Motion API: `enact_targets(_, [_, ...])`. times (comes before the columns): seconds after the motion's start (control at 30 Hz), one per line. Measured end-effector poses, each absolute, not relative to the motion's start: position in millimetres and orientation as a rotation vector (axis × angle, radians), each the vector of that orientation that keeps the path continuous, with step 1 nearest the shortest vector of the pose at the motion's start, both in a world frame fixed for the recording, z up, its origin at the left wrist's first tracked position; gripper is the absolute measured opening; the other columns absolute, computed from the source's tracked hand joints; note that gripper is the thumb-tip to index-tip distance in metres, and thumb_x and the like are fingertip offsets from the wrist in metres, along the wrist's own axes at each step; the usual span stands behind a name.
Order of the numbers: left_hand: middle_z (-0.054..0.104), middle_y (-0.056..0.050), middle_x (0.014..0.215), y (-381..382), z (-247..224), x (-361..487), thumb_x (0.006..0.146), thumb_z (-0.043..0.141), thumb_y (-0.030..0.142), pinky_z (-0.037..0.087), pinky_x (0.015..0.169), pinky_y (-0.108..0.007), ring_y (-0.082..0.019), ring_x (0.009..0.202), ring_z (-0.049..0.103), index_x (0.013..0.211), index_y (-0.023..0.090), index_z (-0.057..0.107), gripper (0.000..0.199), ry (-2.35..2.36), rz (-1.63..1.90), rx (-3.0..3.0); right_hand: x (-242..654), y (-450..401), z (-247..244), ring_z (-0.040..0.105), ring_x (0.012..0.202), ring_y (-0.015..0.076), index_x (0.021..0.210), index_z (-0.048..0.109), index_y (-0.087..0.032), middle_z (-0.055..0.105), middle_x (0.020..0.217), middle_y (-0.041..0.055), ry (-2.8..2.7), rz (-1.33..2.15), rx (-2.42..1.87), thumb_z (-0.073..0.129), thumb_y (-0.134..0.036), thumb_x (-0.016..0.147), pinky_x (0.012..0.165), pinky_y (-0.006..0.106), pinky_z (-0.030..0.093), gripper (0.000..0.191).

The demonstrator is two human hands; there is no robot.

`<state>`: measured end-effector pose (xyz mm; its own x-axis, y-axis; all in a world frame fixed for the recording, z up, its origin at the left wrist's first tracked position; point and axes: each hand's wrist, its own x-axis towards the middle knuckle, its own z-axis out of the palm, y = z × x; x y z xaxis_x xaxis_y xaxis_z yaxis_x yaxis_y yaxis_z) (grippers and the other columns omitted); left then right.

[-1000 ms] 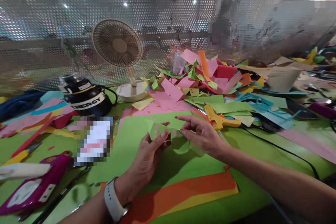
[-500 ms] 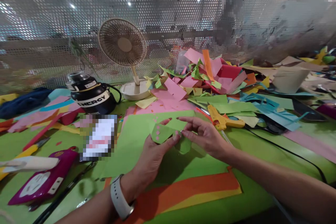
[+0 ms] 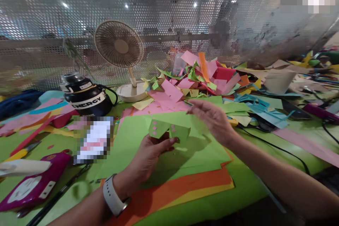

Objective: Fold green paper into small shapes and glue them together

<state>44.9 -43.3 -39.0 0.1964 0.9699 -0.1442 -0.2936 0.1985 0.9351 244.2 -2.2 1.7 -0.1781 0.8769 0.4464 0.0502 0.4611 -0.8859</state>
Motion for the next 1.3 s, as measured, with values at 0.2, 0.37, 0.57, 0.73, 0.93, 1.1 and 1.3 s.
enact_targets(0.2, [0.063, 0.000, 0.066, -37, -40, 41, 0.059, 0.085, 0.031, 0.037, 0.054, -0.019, -0.009, 0.060, 0.048, 0.072, 0.016, 0.074, 0.022, 1.103, 1.049, 0.938, 303, 1, 55, 0.052, 0.046, 0.0094, 0.066, 0.062, -0.021, 0.052, 0.049, -0.0058, -1.372, 0.443, -0.868, 0.070, -0.042, 0.079, 0.052, 0.024, 0.048, 0.025])
enact_targets(0.37, [0.065, -0.002, 0.065, -33, -33, 39, 0.053, 0.086, 0.034, 0.036, 0.052, -0.019, -0.010, 0.060, 0.048, 0.065, 0.016, 0.075, 0.024, 1.180, 1.032, 0.927, 346, -4, 38, 0.061, 0.059, 0.0152, 0.077, 0.066, -0.019, 0.065, 0.066, 0.0013, -1.751, 0.348, -1.187, 0.064, -0.044, 0.080, 0.059, 0.029, 0.051, 0.025])
enact_targets(0.57, [0.066, -0.002, 0.063, -34, -32, 31, 0.048, 0.088, 0.032, 0.038, 0.051, -0.019, -0.010, 0.059, 0.049, 0.066, 0.016, 0.075, 0.029, 1.247, 1.055, 0.881, 349, -13, -10, 0.056, 0.109, 0.0309, 0.132, 0.051, -0.017, 0.059, 0.119, 0.0143, -2.500, -0.051, -1.632, 0.055, -0.014, 0.072, 0.092, 0.046, 0.044, 0.060])
enact_targets(0.73, [0.066, 0.000, 0.066, -35, -38, 27, 0.051, 0.088, 0.029, 0.038, 0.051, -0.018, -0.008, 0.058, 0.049, 0.072, 0.015, 0.074, 0.029, 1.211, 1.068, 0.844, 341, -7, -27, 0.057, 0.100, 0.0271, 0.137, 0.045, -0.014, 0.052, 0.116, 0.0151, -2.466, -0.164, -1.704, 0.046, -0.005, 0.070, 0.085, 0.039, 0.048, 0.067])
enact_targets(0.93, [0.064, 0.001, 0.063, -36, -38, 26, 0.050, 0.088, 0.027, 0.041, 0.053, -0.019, -0.009, 0.057, 0.050, 0.069, 0.014, 0.073, 0.027, 1.181, 1.086, 0.793, 349, -3, -30, 0.056, 0.101, 0.0263, 0.126, 0.056, -0.019, 0.052, 0.114, 0.0115, -2.169, -0.193, -1.575, 0.051, -0.014, 0.072, 0.079, 0.035, 0.050, 0.055])
enact_targets(1.1, [0.062, 0.002, 0.057, -35, -39, 26, 0.054, 0.087, 0.029, 0.037, 0.051, -0.021, -0.008, 0.052, 0.049, 0.062, 0.014, 0.070, 0.025, 1.187, 1.076, 0.848, 339, -3, -21, 0.057, 0.084, 0.0225, 0.093, 0.066, -0.020, 0.058, 0.092, 0.0075, -1.878, -0.004, -1.472, 0.058, -0.027, 0.075, 0.070, 0.033, 0.049, 0.021])
enact_targets(1.3, [0.059, 0.003, 0.053, -32, -39, 26, 0.056, 0.085, 0.030, 0.034, 0.048, -0.021, -0.008, 0.048, 0.046, 0.064, 0.015, 0.069, 0.023, 1.132, 1.119, 0.921, 291, -3, -2, 0.050, 0.052, 0.0107, 0.093, 0.065, -0.015, 0.064, 0.071, 0.0018, -1.722, 0.944, -1.198, 0.064, -0.036, 0.076, 0.043, 0.021, 0.039, 0.027])
